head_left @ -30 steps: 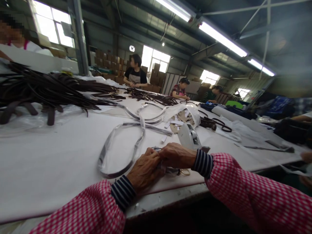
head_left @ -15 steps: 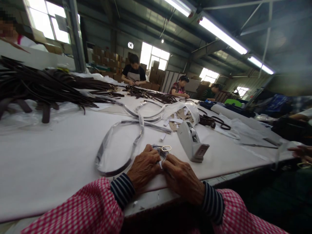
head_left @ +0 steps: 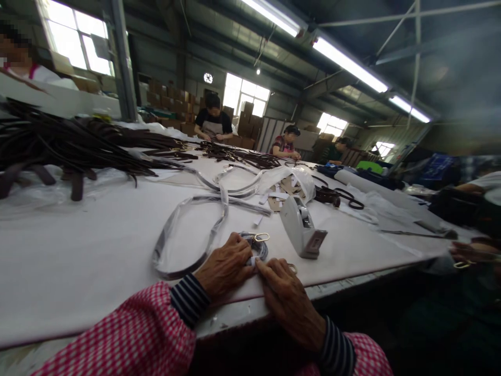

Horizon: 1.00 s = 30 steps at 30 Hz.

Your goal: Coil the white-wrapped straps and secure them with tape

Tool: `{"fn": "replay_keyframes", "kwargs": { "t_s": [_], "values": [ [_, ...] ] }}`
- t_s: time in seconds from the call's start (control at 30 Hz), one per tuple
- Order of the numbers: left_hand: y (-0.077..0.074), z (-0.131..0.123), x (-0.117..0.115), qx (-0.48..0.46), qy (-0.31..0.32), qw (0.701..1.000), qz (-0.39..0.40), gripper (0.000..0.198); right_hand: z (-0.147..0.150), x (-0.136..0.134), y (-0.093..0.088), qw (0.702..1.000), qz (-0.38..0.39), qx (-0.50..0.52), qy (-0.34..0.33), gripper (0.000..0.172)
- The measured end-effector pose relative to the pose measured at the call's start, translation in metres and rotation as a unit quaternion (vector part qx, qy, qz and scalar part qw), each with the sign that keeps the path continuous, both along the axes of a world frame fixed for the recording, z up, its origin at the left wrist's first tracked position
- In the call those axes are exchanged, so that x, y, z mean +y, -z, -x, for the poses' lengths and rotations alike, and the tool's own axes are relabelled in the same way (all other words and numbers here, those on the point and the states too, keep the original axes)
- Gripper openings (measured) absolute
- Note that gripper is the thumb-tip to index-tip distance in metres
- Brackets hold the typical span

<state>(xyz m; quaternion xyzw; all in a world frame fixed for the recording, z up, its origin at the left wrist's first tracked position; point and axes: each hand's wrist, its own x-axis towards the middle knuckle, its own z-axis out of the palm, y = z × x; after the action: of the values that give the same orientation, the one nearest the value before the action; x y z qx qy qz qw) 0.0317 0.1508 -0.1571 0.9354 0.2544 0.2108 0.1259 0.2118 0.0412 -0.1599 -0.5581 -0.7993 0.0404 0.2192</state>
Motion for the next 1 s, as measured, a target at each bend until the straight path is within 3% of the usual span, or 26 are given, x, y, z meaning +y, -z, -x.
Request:
{"fn": "replay_keyframes", "kwargs": {
  "t_s": [0.13,0.2,0.33,0.4,0.47,0.6,0.8,1.0],
  "values": [
    [0.003,0.000,0.001,0.001,0.014,1.000,0.019,0.016,-0.007,-0.004,-0.015,0.999,-0.006,0.033,-0.018,0.052],
    [0.004,0.002,0.003,-0.006,0.013,0.999,0.040,0.018,-0.025,-0.005,-0.031,0.996,-0.058,0.066,-0.010,0.041],
    [0.008,0.001,0.008,-0.023,-0.012,0.997,0.071,0.023,-0.085,0.000,-0.076,0.970,-0.169,0.125,0.119,0.021],
    [0.010,-0.001,0.008,-0.030,-0.031,0.996,0.076,0.024,-0.116,0.008,-0.095,0.963,-0.132,0.148,0.183,0.022],
    [0.012,-0.003,0.008,-0.034,-0.044,0.996,0.076,0.023,-0.139,0.019,-0.106,0.958,-0.034,0.171,0.229,0.025],
    [0.011,-0.003,0.006,-0.050,-0.026,0.996,0.068,0.024,-0.156,0.041,-0.108,0.929,0.140,0.213,0.270,0.029],
    [0.009,-0.002,0.004,-0.052,-0.034,0.995,0.081,0.025,-0.153,0.058,-0.103,0.911,0.178,0.228,0.292,0.021],
    [0.014,-0.003,0.006,-0.053,-0.041,0.995,0.077,0.023,-0.151,0.064,-0.098,0.878,0.182,0.310,0.317,0.018]
  ]
}}
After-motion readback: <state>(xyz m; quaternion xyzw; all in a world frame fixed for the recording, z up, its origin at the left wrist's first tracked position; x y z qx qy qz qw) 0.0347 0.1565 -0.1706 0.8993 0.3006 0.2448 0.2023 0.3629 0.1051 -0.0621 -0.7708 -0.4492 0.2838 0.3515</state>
